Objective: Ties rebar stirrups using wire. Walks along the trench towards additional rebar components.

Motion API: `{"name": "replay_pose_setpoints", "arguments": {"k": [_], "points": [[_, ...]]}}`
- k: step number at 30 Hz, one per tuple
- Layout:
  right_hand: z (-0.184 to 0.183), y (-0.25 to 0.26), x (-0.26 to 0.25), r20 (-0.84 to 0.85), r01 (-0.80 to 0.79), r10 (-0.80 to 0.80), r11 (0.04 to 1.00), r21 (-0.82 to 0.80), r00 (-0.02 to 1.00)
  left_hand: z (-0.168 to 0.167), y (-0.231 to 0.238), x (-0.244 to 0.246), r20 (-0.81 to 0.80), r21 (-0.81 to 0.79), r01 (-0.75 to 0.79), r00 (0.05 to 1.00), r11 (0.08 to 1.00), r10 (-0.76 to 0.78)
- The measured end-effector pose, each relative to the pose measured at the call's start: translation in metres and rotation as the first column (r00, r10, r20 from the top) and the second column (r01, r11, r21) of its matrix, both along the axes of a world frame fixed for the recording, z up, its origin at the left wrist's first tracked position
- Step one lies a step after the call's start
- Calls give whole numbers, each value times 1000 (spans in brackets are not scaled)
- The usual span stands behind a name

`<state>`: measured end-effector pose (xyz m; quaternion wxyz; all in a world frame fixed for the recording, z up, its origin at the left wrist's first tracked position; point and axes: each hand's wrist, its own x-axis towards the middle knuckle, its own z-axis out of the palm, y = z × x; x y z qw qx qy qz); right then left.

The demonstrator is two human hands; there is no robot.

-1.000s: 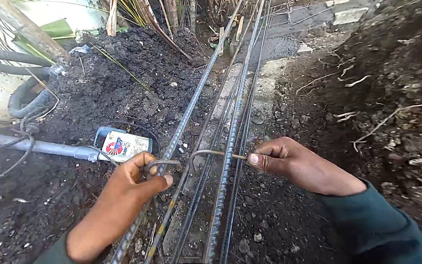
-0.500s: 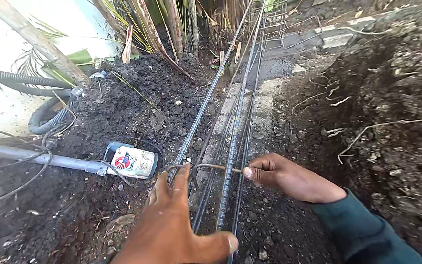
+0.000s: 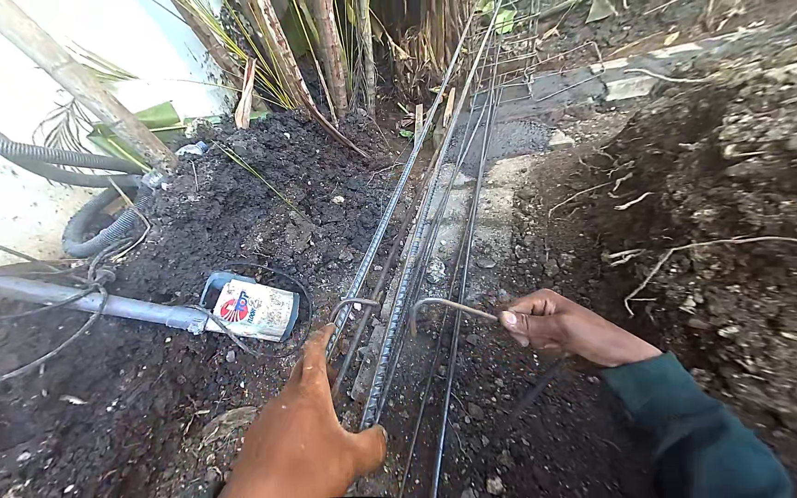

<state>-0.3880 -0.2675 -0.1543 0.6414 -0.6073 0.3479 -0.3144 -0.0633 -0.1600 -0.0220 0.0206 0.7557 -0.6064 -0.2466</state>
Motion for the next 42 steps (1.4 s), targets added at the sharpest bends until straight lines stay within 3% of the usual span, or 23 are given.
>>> {"name": "replay_pose_setpoints", "arguments": {"k": [5,11,16,19,22,24,27,30,32,39,42], "points": [[11,11,11,92,4,-3,1000,-10,996,-8,0,0,29,-9,-6,1000,1000,6],[67,40,32,3,86,-86,995,-57,996,-18,4,5,-24,-48,-84,996,995,83],[73,38,66,-67,254,-253,967,15,965,-15,14,-8,-113,-113,-112,989,987,100],[72,33,85,-87,311,-311,950,-3,947,-24,18,-2,-180,-309,-118,982,944,64],[74,33,96,-167,331,-350,934,-131,922,-32,18,5,-181,-494,-57,983,867,-38],[75,33,103,-199,349,-388,915,-205,900,-28,15,16,-279,-473,-62,957,879,-83],[75,35,108,-227,370,-454,868,-332,862,-15,-6,46,-599,-338,-249,801,907,-4],[75,41,107,-247,370,-506,819,-439,827,-6,-25,67,-687,-83,-277,712,957,147],[74,43,107,-243,382,-531,798,-467,812,-8,-34,73,-710,-6,-244,684,970,168],[65,53,104,-244,256,-663,562,-787,708,-33,-19,66,-602,-166,-82,798,983,-35],[68,56,105,-174,252,-681,478,-842,711,-43,-18,67,-630,-211,-87,774,974,-67]]}}
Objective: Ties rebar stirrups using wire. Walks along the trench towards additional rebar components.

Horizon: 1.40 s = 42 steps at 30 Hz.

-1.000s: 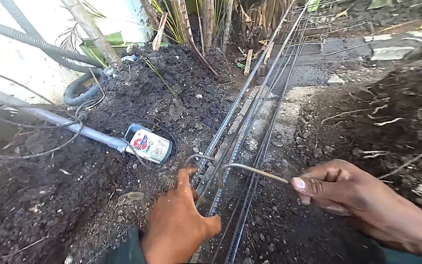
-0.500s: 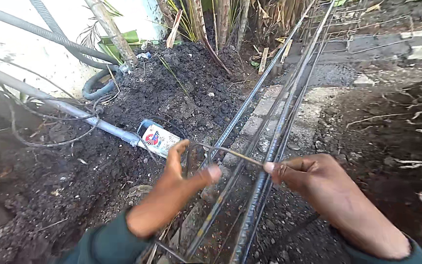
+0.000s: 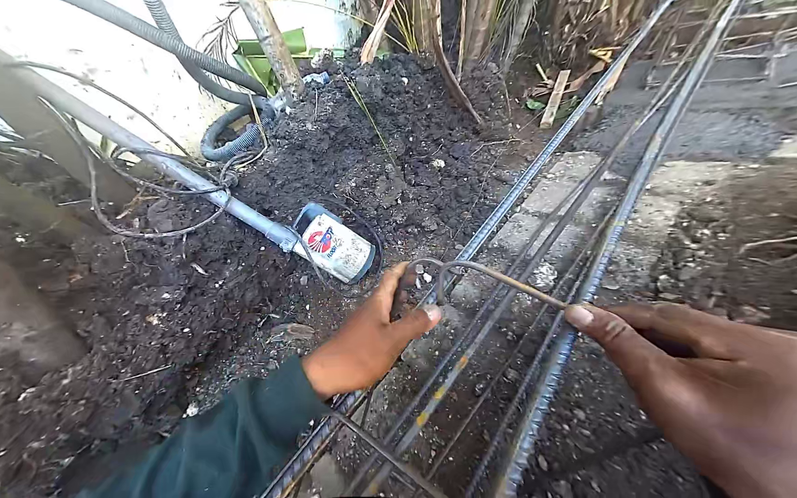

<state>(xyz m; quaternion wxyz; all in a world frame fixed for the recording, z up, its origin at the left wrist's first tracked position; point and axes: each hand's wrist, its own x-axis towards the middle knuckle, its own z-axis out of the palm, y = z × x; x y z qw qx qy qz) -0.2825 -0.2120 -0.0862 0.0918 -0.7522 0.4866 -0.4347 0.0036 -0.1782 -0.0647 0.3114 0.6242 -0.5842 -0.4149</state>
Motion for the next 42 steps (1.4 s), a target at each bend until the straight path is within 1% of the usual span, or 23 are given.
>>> {"name": "replay_pose_setpoints", "arguments": {"k": [3,6,11,14,16,18,20,22,23,25,27,28,31,34,36,39,42], "points": [[6,-1,6,9,22,-21,998,-53,1000,0,2,-1,48,23,-5,999,1000,3],[8,-2,9,-8,32,-33,997,-72,999,-3,1,-1,3,51,36,999,998,-36],[8,2,14,-190,93,-107,992,-85,976,-10,-1,-2,-54,100,32,998,995,-27],[24,8,14,-319,129,-136,991,-45,938,-12,-4,-3,-54,107,34,998,994,-29],[37,6,19,-383,66,-86,996,-64,920,-14,-6,-3,-73,93,28,997,995,-21],[44,-7,30,-440,-100,51,991,-89,897,-16,-6,-5,-78,83,20,997,996,-14],[42,-21,46,-520,-222,164,974,-51,839,-18,-5,-6,-63,80,36,998,996,-31],[34,-33,57,-559,-307,190,944,-122,807,-15,-5,-6,-62,78,54,997,995,-49],[30,-34,58,-543,-328,192,931,-163,817,-13,-5,-6,-84,77,70,994,995,-63],[27,-33,65,-485,-312,165,920,-239,859,-10,-5,-8,-115,60,90,990,994,-83],[27,-32,78,-431,-283,152,924,-258,889,-14,-3,-8,-82,39,59,995,998,-55],[29,-33,86,-432,-275,142,924,-264,891,-18,-1,-9,-74,29,32,997,999,-30],[37,-34,100,-469,-264,146,945,-195,871,-23,4,-15,-107,24,-45,993,999,48],[62,-34,88,-444,-208,136,971,-118,886,-23,6,-11,-209,-37,-121,972,992,111],[69,-36,73,-400,-189,150,980,-58,904,-22,5,-5,-239,-29,-57,970,998,48],[54,-39,45,-249,-197,179,979,-51,952,-15,-3,7,-202,9,88,976,996,-85],[43,-33,9,-123,-137,133,990,-26,984,-2,-6,19,-170,54,161,974,985,-150]]}}
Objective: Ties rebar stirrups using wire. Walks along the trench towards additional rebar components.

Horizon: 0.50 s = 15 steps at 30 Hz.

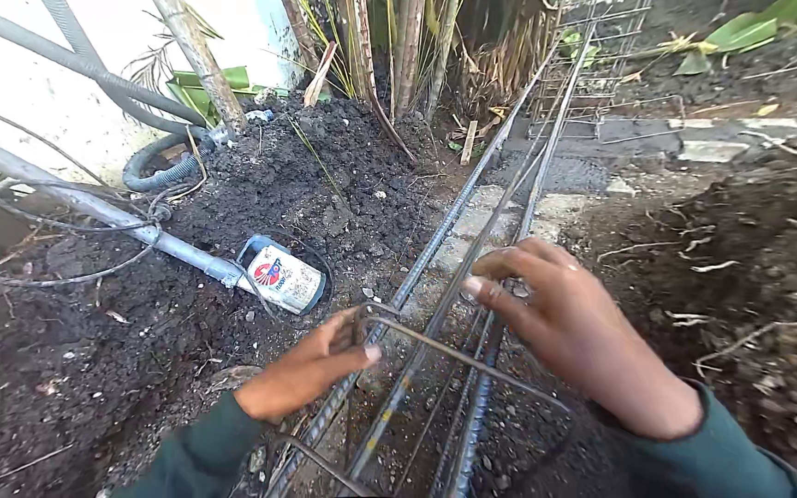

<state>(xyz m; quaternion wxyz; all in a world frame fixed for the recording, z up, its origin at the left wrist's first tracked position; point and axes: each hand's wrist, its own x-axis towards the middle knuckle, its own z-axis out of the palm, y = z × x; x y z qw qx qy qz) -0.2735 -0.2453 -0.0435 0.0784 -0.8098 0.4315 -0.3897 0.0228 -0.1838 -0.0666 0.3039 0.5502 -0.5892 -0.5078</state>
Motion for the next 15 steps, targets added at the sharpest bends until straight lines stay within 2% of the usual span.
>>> {"name": "replay_pose_setpoints", "arguments": {"k": [5,10,15], "points": [[-6,7,-34,121,114,-125,989,94,985,17,-6,8,49,-11,-108,993,994,108],[-2,15,-35,157,47,-55,997,53,986,28,4,-8,233,-139,-146,956,979,176],[2,22,-43,142,33,-42,998,62,989,38,38,-10,407,-244,-88,894,966,185]]}}
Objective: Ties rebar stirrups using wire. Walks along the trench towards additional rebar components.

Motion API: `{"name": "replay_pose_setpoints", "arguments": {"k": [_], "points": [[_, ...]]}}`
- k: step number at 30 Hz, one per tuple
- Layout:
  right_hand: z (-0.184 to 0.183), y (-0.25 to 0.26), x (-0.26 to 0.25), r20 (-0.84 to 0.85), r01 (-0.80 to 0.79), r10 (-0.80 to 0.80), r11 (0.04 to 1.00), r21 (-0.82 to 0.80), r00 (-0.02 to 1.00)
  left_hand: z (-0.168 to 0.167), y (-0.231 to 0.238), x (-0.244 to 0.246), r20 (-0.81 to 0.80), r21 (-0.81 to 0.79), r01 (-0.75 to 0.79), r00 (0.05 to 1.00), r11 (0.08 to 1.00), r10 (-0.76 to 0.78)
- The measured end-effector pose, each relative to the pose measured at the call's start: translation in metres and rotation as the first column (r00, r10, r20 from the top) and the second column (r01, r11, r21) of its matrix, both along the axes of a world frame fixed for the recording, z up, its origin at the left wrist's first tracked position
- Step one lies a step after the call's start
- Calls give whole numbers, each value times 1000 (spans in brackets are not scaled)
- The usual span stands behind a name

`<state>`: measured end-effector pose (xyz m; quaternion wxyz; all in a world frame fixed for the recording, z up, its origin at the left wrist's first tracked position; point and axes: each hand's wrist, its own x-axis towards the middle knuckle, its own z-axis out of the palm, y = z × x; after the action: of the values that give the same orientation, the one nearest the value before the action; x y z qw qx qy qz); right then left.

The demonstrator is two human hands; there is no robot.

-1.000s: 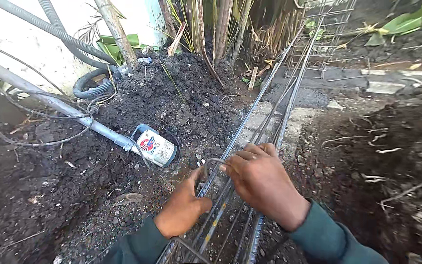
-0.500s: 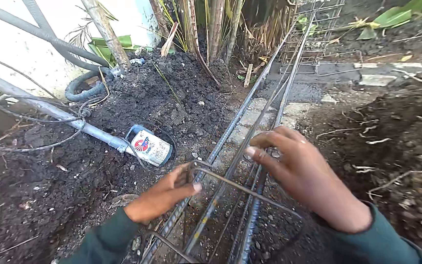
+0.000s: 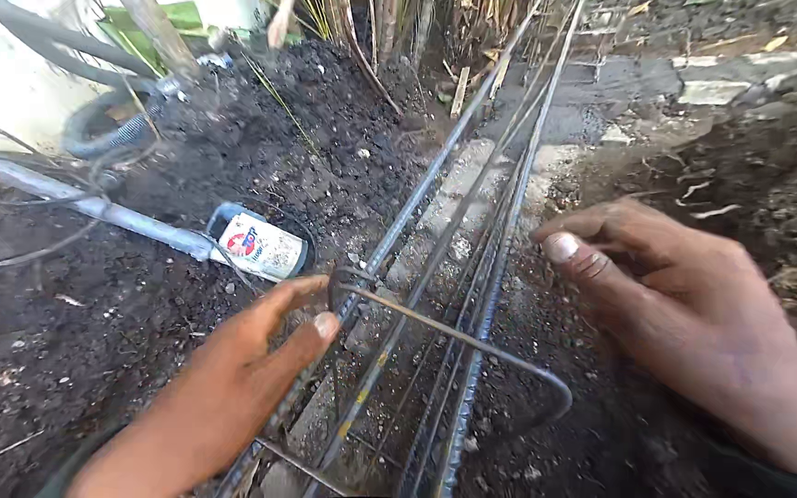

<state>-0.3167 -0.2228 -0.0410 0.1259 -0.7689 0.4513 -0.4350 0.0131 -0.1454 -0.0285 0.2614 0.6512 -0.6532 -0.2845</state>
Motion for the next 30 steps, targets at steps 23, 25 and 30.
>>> {"name": "replay_pose_setpoints", "arguments": {"k": [23,25,30], "points": [[-15,151,4,64,0,-157,377,926,986,-1,67,-30,100,-71,78,992,994,-71],[-18,162,22,64,-32,-101,292,956,993,8,75,-38,227,-5,235,947,972,-228],[-28,167,51,58,-35,-151,152,988,987,6,70,-47,469,77,515,737,854,-487]]}}
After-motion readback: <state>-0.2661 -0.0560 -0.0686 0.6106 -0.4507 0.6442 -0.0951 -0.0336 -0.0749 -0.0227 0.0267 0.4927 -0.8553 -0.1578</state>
